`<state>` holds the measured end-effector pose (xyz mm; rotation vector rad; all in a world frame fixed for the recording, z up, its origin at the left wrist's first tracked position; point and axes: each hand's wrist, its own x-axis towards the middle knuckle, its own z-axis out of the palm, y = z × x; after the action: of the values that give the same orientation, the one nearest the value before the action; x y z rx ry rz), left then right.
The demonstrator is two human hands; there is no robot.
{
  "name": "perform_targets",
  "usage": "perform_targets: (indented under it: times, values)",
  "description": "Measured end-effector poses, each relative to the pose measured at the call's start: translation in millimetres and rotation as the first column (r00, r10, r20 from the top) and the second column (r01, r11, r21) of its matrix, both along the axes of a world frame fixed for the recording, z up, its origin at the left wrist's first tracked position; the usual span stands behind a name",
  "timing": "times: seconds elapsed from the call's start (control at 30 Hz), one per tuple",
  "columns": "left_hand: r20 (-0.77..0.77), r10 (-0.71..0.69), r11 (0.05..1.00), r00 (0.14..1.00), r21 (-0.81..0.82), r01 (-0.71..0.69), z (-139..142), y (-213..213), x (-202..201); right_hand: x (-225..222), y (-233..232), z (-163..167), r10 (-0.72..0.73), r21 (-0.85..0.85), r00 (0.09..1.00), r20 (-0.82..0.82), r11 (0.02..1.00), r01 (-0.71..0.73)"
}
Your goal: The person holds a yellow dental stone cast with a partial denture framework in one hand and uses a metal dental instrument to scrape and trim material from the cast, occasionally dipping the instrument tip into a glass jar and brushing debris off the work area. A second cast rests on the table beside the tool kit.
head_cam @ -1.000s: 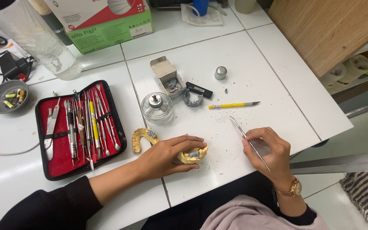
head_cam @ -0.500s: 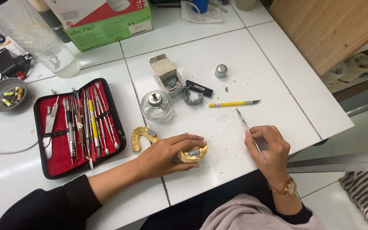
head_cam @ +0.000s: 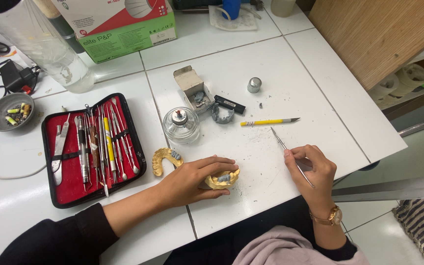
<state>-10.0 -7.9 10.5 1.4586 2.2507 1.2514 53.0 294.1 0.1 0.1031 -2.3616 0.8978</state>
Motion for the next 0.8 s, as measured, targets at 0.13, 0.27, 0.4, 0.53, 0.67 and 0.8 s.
perform_targets:
  times: [0.13,0.27,0.4,0.53,0.67,0.8]
  values:
    - [0.01,0.002,1.0,1.0,-0.01,-0.002,-1.5,0.7,0.1,0.9,0.5,-0.7,-0.013,0.015,1.0,0.004,1.0,0.013]
    - [0.006,0.003,1.0,1.0,-0.014,-0.003,-2.5,2.2,-0.5,0.2,3.0,-1.5,-0.015,0.0,1.0,0.019,1.0,0.015]
    - [-0.002,0.004,1.0,1.0,-0.012,-0.004,-0.6,1.0,0.4,0.0,3.6,-2.1,-0.016,-0.024,0.999,0.035,1.0,0.016]
    - [0.007,0.006,1.0,1.0,-0.019,-0.006,2.3,1.2,0.7,0.8,3.3,-0.5,0.003,-0.048,0.999,0.045,0.999,-0.001]
    - [0.001,0.009,1.0,1.0,-0.002,-0.009,4.0,1.6,1.5,2.4,1.6,1.1,0.011,-0.061,0.998,0.063,0.998,-0.007]
    - [-0.01,0.006,1.0,1.0,-0.006,-0.007,5.4,2.4,1.4,3.2,0.2,3.0,0.014,-0.053,0.998,0.059,0.999,-0.011]
